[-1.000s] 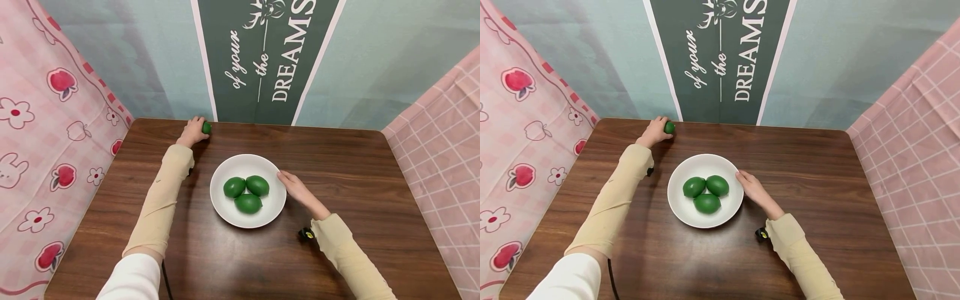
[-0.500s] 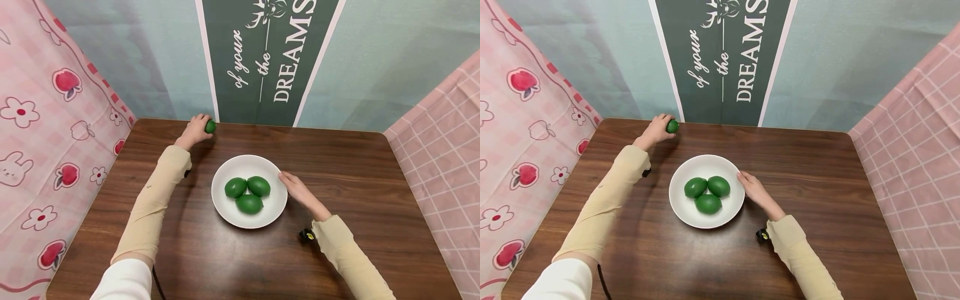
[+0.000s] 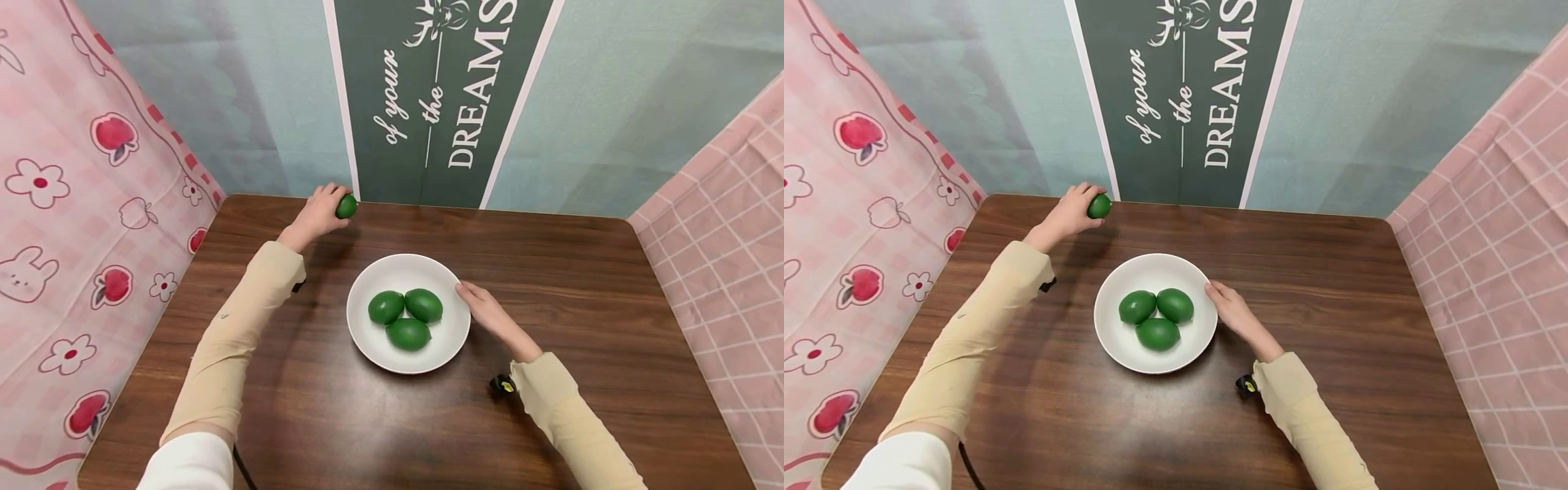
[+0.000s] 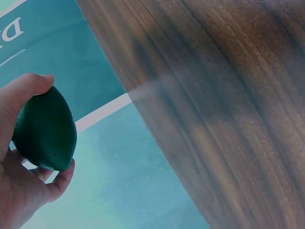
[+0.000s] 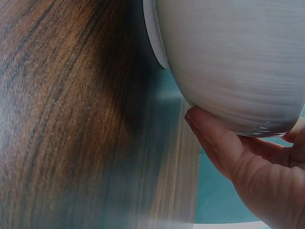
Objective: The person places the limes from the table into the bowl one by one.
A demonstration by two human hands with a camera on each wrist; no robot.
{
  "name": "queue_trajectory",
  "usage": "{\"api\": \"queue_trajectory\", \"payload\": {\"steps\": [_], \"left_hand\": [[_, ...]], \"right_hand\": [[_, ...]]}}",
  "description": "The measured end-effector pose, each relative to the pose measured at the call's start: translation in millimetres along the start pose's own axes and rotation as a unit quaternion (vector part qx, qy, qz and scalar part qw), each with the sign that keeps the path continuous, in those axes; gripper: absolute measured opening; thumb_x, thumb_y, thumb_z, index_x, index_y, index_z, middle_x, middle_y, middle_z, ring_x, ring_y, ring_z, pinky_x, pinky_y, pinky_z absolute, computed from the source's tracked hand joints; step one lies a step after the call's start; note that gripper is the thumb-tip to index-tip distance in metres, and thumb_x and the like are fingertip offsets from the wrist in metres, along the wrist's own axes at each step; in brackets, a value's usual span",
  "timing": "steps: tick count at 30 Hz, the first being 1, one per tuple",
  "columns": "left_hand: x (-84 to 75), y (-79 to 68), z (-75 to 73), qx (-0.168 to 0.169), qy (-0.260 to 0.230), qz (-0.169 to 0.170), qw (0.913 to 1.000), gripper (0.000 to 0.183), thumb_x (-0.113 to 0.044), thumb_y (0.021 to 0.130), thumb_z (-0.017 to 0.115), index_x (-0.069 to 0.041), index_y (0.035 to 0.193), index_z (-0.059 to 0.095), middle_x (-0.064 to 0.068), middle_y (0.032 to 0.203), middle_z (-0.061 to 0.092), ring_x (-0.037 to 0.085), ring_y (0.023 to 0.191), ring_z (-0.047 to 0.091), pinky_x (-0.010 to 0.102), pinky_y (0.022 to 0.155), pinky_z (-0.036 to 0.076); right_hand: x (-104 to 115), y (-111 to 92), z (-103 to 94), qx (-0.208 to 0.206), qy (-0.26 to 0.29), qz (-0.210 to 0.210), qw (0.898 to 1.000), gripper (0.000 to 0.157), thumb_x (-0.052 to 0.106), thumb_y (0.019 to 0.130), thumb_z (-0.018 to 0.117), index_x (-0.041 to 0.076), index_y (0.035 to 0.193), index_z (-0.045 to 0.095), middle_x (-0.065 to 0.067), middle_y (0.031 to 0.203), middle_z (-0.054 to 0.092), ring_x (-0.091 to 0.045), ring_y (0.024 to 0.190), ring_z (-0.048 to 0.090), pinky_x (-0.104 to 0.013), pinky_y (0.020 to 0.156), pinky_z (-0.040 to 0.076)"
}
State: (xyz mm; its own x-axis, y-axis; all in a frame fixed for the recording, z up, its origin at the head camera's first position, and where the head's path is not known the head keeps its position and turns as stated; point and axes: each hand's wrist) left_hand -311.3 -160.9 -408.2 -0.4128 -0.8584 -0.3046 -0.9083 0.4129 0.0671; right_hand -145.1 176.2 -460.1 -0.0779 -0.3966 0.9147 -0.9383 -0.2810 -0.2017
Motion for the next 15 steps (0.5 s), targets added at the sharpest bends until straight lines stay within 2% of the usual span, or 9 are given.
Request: {"api": "queue_trajectory", "payload": {"steps": [15], "left_hand": [[-28.1, -19.1, -14.9, -0.021, 0.012, 0.062, 0.9978, 0.061, -0.022, 0.076, 0.072, -0.011, 0.131, 0.045, 0.013, 0.122, 0.045, 0.035, 0.105, 0.04, 0.049, 0.08, 0.039]], "right_hand": [[3.2, -0.3, -0.9, 0.008, 0.01, -0.007, 1.0, 0.05, 0.025, 0.1, 0.032, -0.014, 0.133, 0.032, -0.031, 0.115, 0.054, -0.029, 0.1, 0.057, -0.03, 0.078, 0.049]]}}
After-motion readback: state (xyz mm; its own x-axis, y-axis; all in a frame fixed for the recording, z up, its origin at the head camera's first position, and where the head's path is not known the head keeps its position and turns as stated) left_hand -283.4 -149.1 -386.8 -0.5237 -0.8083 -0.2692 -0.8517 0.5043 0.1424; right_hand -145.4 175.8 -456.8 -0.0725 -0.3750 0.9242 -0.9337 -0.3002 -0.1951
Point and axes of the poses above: each hand's wrist, its own y-axis towards the middle knuckle, its own z-axis out of the palm, x = y × z
